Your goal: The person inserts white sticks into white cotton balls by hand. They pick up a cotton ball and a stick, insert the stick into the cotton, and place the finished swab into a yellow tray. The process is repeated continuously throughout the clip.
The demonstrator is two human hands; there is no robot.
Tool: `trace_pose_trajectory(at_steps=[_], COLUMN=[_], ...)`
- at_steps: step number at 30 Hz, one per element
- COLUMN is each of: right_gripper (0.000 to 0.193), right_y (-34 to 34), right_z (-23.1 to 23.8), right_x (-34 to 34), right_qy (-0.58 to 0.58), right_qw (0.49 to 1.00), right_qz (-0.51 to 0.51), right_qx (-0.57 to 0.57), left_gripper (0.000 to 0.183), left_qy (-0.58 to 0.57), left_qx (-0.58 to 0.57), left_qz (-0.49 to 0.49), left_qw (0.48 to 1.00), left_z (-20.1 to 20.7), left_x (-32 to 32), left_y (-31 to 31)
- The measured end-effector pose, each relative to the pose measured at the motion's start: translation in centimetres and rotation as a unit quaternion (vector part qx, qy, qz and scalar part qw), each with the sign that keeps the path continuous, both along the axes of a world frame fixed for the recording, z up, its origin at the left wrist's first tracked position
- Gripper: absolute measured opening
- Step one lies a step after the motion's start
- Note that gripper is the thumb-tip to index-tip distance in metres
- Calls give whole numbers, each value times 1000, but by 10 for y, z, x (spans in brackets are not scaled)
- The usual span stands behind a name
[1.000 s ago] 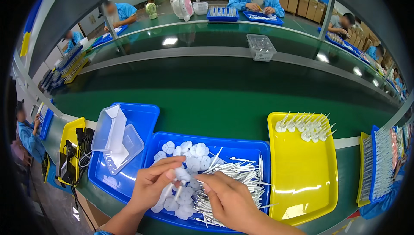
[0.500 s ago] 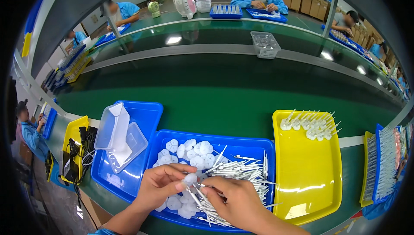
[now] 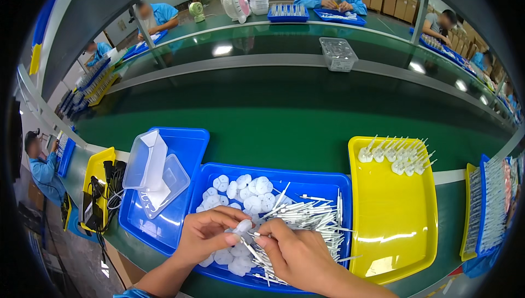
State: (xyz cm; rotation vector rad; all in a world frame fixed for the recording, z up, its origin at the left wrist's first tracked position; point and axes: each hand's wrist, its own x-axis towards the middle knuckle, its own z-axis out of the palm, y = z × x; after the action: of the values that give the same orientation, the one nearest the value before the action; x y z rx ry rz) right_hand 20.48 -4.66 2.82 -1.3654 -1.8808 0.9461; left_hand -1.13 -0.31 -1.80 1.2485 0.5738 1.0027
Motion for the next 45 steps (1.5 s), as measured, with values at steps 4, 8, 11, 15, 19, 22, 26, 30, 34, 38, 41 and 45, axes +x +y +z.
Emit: trace_pose_trajectory(at_steps=[4, 8, 11, 15, 19, 22, 26, 30, 34, 38, 41, 45], right_gripper=[15, 12, 12, 12, 12, 11, 12, 15, 15, 17, 19, 20], right_y=[1, 6, 7, 5, 4, 2, -6, -9, -10, -1, 7, 5], right_z=[-6, -6, -6, -5, -11, -10, -15, -12, -18, -26, -13, -16], right_x=[4, 8, 10, 6, 7, 6, -2, -9, -11, -7, -4, -6], right_qy=[-4, 68, 55, 55, 113, 109, -7, -74, -63, 23, -28, -12], right_qw=[1000, 996, 997, 998, 990, 989, 998, 989, 991, 989, 974, 974], right_qz=[19, 57, 49, 28, 33, 24, -33, -49, -56, -33, -6, -19], right_qx=[8, -8, -9, -26, -75, -94, 47, 119, 100, 144, 226, 227], left_gripper=[20, 19, 19, 19, 19, 23, 25, 25, 25, 32, 40, 44], left_qy=[-6, 7, -10, -8, -14, -39, -29, 28, 72, 171, 142, 161], left_qx=[-18, -124, -135, -20, -22, -39, -29, 0, 46, 225, 286, 320], left_qz=[-14, -32, -39, -13, -18, -49, -63, -35, -7, 18, 84, 64], left_qw=[1000, 992, 990, 1000, 999, 997, 997, 999, 996, 959, 944, 931], left_z=[0, 1, 1, -1, -1, -4, -7, -5, -11, 1, 3, 11], left_x=[0, -5, -4, 4, 4, -2, -1, 2, 2, -2, -1, 2], left_y=[1, 1, 1, -3, -3, -2, -2, -6, -6, 1, -2, 2])
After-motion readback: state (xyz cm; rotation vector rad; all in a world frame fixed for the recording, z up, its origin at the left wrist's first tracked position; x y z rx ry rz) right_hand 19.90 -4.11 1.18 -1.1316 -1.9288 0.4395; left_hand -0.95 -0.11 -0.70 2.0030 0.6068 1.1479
